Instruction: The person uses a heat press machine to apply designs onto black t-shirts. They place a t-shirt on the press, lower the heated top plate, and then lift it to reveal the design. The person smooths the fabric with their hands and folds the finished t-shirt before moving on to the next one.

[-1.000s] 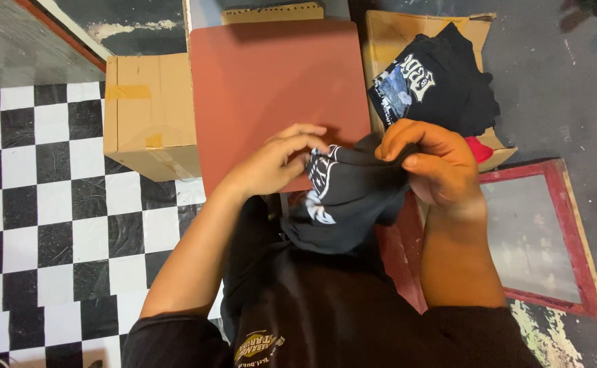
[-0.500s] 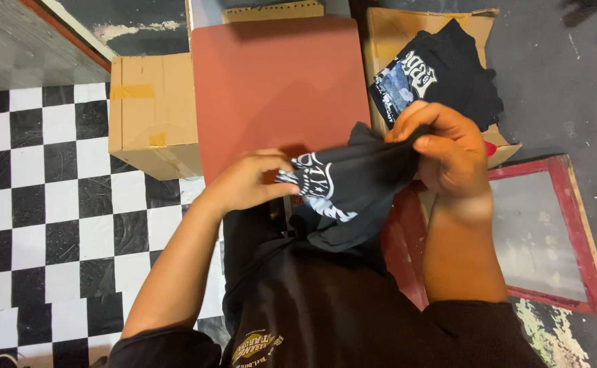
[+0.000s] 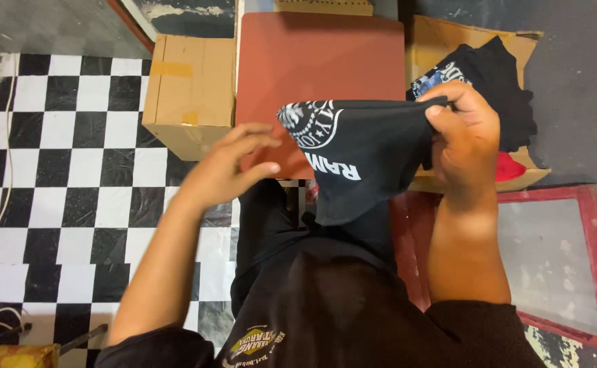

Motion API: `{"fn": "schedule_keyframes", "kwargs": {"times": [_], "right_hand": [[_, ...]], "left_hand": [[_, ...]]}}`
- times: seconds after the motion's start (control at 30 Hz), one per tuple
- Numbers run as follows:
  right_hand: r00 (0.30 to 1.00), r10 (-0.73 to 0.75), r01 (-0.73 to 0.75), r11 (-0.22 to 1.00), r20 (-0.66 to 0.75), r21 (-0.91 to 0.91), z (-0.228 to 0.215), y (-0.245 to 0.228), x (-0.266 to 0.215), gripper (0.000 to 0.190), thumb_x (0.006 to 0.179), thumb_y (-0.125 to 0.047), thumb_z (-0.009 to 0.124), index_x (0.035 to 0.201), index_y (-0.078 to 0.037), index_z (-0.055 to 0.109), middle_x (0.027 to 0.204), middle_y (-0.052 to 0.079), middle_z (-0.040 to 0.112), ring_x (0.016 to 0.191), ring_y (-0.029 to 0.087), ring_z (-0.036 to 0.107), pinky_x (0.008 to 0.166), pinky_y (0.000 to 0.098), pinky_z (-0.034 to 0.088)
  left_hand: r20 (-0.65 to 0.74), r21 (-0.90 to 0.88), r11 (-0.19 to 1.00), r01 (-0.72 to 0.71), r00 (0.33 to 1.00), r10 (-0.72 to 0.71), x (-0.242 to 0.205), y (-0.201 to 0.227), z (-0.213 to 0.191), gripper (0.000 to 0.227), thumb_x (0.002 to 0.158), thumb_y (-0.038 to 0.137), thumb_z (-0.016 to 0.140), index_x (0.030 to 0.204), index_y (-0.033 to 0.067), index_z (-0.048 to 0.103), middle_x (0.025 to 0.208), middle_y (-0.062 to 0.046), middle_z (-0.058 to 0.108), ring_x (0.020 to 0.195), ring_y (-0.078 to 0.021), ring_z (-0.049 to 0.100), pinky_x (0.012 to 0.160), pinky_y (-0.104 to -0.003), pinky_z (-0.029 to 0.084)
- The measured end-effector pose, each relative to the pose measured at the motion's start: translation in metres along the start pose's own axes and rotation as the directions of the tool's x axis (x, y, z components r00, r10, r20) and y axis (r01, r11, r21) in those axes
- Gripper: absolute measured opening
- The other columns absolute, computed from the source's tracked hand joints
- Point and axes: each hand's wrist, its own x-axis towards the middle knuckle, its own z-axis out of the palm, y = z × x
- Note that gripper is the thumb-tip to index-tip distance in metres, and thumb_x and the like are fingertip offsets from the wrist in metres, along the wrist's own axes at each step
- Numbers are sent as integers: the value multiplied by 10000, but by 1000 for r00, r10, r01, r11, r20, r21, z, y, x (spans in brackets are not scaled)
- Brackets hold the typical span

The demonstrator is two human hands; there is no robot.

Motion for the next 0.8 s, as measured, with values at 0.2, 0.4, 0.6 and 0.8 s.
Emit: {"fn": "schedule_keyframes", "kwargs": {"times": [0.2, 0.4, 0.6, 0.8], "right_hand": [[999, 44, -45, 997, 10, 64, -8, 3, -1, 136, 995, 14, 540, 1102, 43, 618, 1038, 114, 645, 952, 164, 626, 935, 276, 507], [999, 43, -44, 998, 24, 49, -23, 3, -4, 137, 988, -26, 537, 1074, 50, 612, 1040, 131, 631, 952, 182, 607, 954, 300, 488], [990, 7, -16, 998, 142, 59, -23, 5, 0, 148, 982, -74, 566, 1028, 60, 609, 1024, 152, 620, 969, 202, 582, 983, 307, 468], [954, -33, 12, 997, 297, 74, -34, 4, 3, 187, 994, -138, 602, 1030, 44, 624, 996, 150, 618, 971, 223, 616, 981, 340, 500]], "left_hand": [[-156, -223, 974, 20, 986, -56, 37, -25, 38, 537, 959, 185, 742, 1441, 128, 512, 1582, -152, 421, 1407, -337, 516, 1031, -402, 534], [-5, -337, 937, 90, 995, -97, 86, -31, 62, 460, 977, 129, 666, 1422, 139, 549, 1577, -117, 406, 1392, -298, 517, 982, -389, 548], [59, -381, 925, 3, 998, 21, 120, -37, 87, 449, 1059, 139, 580, 1502, 146, 504, 1560, -113, 492, 1431, -286, 506, 1112, -396, 484], [172, -382, 924, -9, 982, 81, 127, -57, 99, 403, 1055, 125, 577, 1457, 152, 569, 1586, -139, 465, 1438, -294, 492, 1145, -397, 446]]}}
